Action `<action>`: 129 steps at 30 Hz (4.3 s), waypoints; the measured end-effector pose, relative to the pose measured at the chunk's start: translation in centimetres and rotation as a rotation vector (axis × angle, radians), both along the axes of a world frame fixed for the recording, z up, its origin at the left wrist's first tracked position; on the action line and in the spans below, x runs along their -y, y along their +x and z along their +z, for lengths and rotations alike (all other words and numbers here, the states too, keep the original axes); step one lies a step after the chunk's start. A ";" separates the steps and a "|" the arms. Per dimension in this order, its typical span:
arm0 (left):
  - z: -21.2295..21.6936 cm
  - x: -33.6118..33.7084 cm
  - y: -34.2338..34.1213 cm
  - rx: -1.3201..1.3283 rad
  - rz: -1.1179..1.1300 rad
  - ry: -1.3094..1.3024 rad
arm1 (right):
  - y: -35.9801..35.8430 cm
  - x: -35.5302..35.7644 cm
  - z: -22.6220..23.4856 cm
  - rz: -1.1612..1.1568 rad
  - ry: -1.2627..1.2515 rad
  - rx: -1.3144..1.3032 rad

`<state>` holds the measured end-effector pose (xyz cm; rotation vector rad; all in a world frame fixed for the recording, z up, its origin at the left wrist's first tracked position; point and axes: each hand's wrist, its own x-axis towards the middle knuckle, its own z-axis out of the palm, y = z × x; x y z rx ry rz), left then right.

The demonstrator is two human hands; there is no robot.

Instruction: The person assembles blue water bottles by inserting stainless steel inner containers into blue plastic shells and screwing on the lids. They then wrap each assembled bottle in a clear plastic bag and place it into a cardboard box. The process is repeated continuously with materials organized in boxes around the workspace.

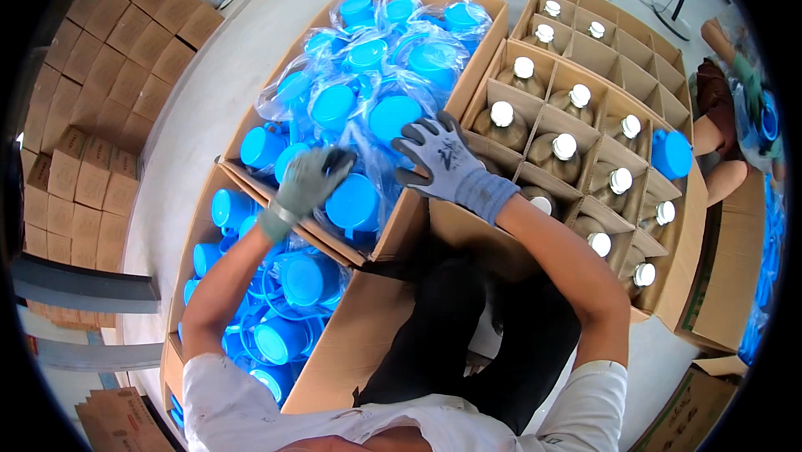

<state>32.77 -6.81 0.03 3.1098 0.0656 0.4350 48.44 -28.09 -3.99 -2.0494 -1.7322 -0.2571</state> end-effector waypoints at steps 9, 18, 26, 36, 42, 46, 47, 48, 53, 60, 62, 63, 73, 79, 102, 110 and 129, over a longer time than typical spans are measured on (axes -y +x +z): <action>-1.1 -0.4 3.1 -0.418 0.000 -0.306 | -2.4 3.9 0.9 -0.065 -0.069 -0.017; 0.6 2.2 -5.8 -0.179 -0.136 0.185 | -8.7 13.9 0.6 -0.125 -0.038 -0.263; 33.0 5.6 -7.6 0.415 -0.390 0.113 | -9.9 14.8 11.6 -0.127 0.408 -0.418; 30.9 15.2 -1.0 0.259 -0.594 0.078 | -19.5 19.4 15.5 -0.089 0.618 -1.107; 18.1 24.2 -8.8 0.296 -0.630 -0.207 | -25.5 25.4 4.1 -0.326 0.537 -1.555; 18.5 24.2 -15.3 -0.313 -0.914 -0.476 | -32.1 26.8 3.5 -0.376 0.422 -1.499; 18.6 23.3 -15.9 -0.523 -1.056 -0.550 | -33.7 28.2 2.3 -0.391 0.272 -1.349; 18.1 22.3 -15.7 -0.662 -1.056 -0.703 | -35.3 29.7 0.9 -0.418 0.136 -1.191; 11.3 16.0 -12.6 -0.131 -0.533 -1.433 | -34.3 39.8 0.2 -0.313 -0.572 -1.584; 4.3 20.6 -2.6 -0.026 -0.472 -1.486 | -19.1 23.8 15.8 -0.267 0.471 -1.056; 7.8 23.5 -4.2 0.131 -0.513 -1.427 | -17.4 21.6 14.4 -0.301 0.428 -0.722; 9.0 23.2 -5.0 0.193 -0.441 -1.368 | -16.0 20.3 13.2 -0.216 0.516 -0.814; 8.2 10.4 -14.3 0.448 0.052 -0.959 | -11.7 19.2 13.8 0.043 0.311 -1.096; -2.4 4.8 -26.9 0.322 0.396 -0.486 | -16.1 19.7 10.7 -0.187 0.409 -1.178; 3.8 21.9 -6.0 -0.356 -0.383 -1.767 | -19.4 20.8 14.3 -0.205 0.547 -1.158; 4.4 19.3 -7.1 0.058 -0.419 -0.983 | -13.7 20.9 10.2 -0.133 0.457 -1.144; 0.6 20.7 -6.5 0.085 -0.704 -1.067 | -18.3 19.6 10.8 -0.309 1.082 -1.103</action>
